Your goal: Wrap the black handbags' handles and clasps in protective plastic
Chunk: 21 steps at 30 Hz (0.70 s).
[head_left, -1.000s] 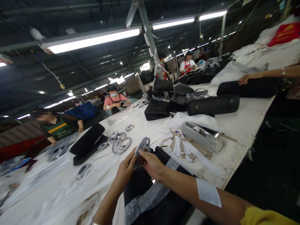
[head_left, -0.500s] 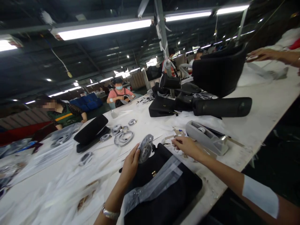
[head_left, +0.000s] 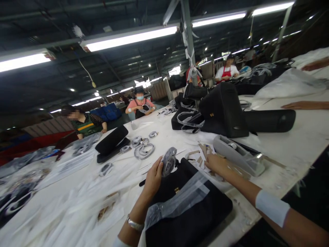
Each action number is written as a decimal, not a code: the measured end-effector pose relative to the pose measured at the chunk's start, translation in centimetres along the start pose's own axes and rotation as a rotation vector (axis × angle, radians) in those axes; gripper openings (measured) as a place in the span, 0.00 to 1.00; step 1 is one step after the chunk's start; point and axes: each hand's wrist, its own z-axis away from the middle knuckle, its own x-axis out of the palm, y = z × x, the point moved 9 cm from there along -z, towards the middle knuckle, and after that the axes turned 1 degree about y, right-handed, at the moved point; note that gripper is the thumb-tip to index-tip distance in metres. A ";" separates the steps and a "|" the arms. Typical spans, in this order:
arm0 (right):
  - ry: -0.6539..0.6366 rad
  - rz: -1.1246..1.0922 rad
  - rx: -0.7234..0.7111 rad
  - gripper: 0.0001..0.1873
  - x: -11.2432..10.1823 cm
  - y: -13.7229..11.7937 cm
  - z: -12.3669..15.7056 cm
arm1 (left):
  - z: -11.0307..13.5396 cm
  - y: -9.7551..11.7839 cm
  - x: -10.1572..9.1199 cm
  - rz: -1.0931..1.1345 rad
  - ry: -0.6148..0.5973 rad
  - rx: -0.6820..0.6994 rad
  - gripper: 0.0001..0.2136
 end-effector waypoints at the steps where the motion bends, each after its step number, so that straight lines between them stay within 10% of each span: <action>1: 0.010 -0.008 -0.001 0.14 -0.4 0.3 0.0 | 0.0 -0.1 -0.1 0.005 0.003 0.001 0.21; 21: 0.194 -0.152 -0.148 0.12 -2.9 3.0 0.5 | -0.4 -0.5 -0.1 0.055 0.012 0.005 0.21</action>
